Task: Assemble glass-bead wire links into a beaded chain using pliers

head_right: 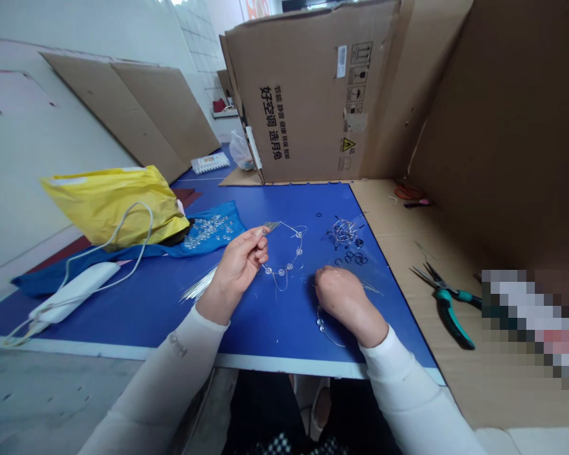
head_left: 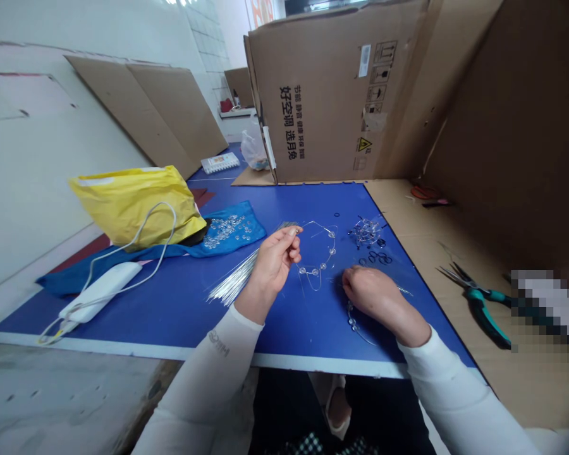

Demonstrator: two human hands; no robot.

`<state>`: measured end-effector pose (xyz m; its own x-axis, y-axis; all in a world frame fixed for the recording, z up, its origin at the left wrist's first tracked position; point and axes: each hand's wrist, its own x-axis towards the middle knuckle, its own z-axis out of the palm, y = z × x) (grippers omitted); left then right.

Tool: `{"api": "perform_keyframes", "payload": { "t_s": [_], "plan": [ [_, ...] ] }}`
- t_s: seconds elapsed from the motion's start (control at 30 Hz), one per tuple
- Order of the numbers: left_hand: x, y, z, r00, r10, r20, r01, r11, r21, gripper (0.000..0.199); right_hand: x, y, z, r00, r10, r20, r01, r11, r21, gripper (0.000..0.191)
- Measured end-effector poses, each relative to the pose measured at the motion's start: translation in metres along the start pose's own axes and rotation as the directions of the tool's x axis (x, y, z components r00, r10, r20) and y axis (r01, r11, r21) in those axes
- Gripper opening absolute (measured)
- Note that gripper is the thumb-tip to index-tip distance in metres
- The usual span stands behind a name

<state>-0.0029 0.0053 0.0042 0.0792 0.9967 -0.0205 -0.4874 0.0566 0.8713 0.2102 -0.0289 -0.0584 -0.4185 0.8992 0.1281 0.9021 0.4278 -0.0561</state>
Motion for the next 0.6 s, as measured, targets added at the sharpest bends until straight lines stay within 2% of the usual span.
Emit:
{"api": "perform_keyframes", "payload": {
  "t_s": [0.17, 0.3, 0.43, 0.6],
  "plan": [
    [-0.001, -0.001, 0.000, 1.000, 0.000, 0.006, 0.000, 1.000, 0.025, 0.008, 0.001, -0.002, 0.002, 1.000, 0.001, -0.022, -0.002, 0.999, -0.034, 0.024],
    [0.000, -0.002, -0.001, 1.000, 0.002, 0.012, -0.002, 1.000, 0.014, 0.008, 0.002, 0.001, -0.004, 0.997, 0.072, -0.038, -0.071, 0.997, 0.009, 0.022],
    [0.001, -0.003, -0.001, 1.000, -0.002, 0.008, 0.002, 1.000, 0.000, 0.007, 0.004, 0.008, -0.015, 0.965, 0.250, -0.073, -0.225, 0.941, 0.251, 0.014],
    [0.001, -0.003, -0.001, 1.000, -0.007, 0.016, 0.007, 1.000, 0.002, 0.006, 0.006, 0.015, -0.019, 0.935, 0.338, -0.107, -0.222, 0.792, 0.568, 0.014]
  ]
}}
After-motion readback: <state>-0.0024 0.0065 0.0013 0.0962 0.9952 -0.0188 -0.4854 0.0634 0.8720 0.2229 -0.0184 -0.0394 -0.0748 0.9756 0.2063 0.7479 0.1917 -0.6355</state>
